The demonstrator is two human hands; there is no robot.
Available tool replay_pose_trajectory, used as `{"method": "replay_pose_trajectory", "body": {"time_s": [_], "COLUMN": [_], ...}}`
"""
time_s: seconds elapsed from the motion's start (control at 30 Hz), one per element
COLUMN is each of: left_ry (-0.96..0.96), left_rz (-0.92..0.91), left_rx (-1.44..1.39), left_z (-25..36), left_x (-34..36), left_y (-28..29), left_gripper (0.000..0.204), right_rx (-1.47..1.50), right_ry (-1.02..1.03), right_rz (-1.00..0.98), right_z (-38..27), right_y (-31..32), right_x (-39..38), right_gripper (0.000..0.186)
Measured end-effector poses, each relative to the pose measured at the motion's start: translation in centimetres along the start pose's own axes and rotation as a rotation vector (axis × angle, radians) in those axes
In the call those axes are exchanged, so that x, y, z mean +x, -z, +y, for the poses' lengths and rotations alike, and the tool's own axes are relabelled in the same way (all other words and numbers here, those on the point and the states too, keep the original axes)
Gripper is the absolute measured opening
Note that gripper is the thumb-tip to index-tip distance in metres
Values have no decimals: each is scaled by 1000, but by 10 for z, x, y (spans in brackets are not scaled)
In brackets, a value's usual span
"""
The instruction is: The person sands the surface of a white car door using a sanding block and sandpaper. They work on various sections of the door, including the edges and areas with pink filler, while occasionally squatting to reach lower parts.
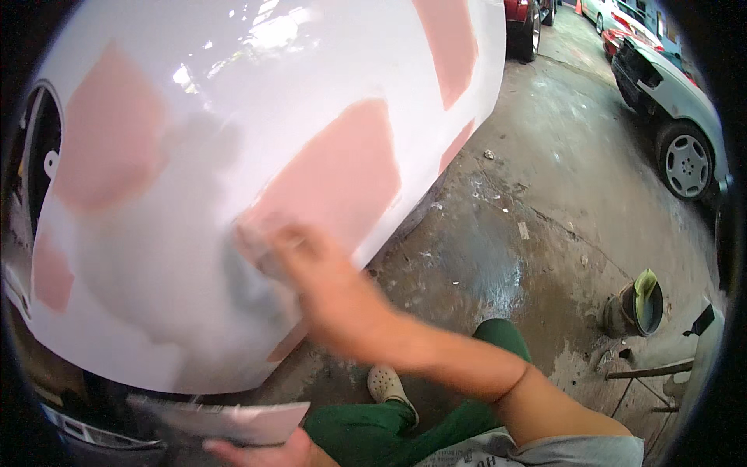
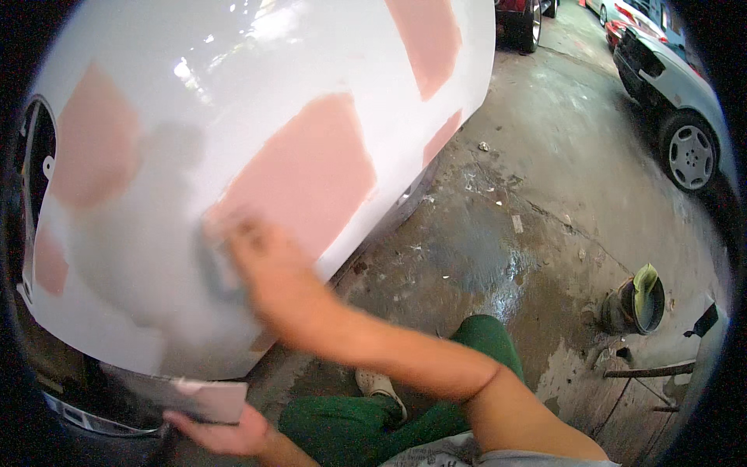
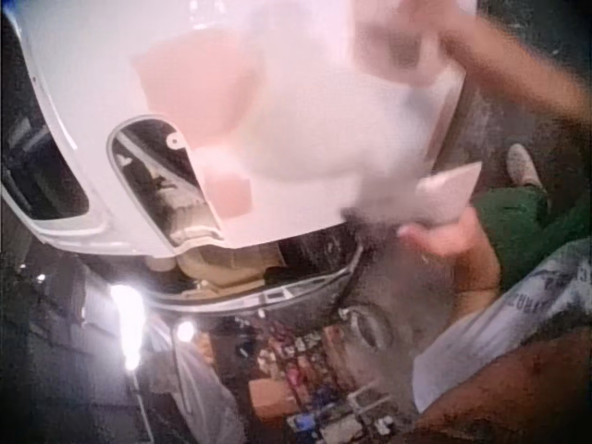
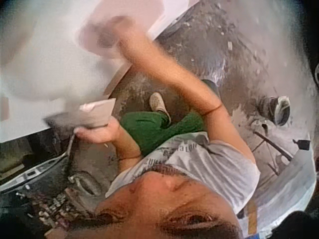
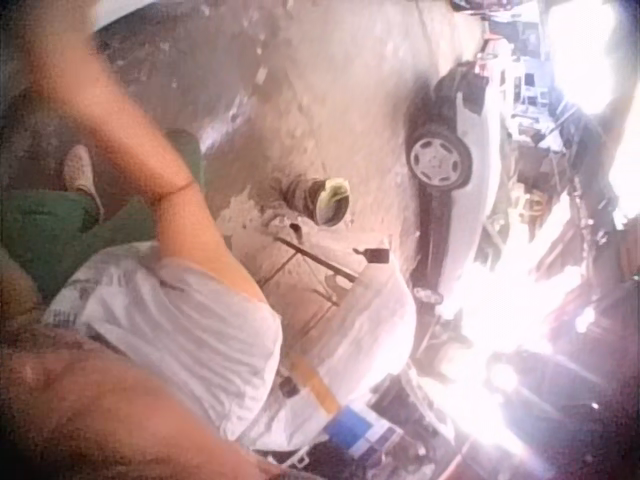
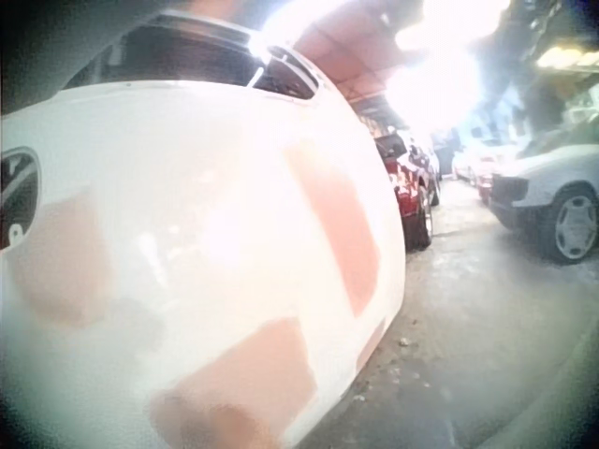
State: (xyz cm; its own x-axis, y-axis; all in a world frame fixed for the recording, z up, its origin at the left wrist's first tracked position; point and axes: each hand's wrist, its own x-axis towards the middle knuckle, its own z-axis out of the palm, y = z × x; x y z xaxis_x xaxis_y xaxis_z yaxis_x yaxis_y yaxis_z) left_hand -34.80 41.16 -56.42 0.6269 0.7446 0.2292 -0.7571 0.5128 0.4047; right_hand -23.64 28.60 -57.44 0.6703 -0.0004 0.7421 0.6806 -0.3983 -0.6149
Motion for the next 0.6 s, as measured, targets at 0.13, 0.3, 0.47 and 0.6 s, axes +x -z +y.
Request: {"method": "replay_pose_trajectory", "body": {"time_s": [0.13,0.3,0.47,0.6], "left_ry": [-241,59,-19,-338], "left_rz": [-485,-413,-376,-420], "left_rx": [885,821,599,721], "left_z": [-28,-29,-23,-16], "left_x": [-1,-12,0,10], "left_y": [50,54,72,58], "left_gripper": [59,56,53,56], "right_rx": [-224,-112,-103,-491], "right_ry": [-150,-285,-52,259], "right_rz": [292,318,42,-149], "right_z": [134,192,116,41], "right_y": [128,166,133,60], "right_x": [59,118,102,33], "right_gripper": [53,50,42,56]}}
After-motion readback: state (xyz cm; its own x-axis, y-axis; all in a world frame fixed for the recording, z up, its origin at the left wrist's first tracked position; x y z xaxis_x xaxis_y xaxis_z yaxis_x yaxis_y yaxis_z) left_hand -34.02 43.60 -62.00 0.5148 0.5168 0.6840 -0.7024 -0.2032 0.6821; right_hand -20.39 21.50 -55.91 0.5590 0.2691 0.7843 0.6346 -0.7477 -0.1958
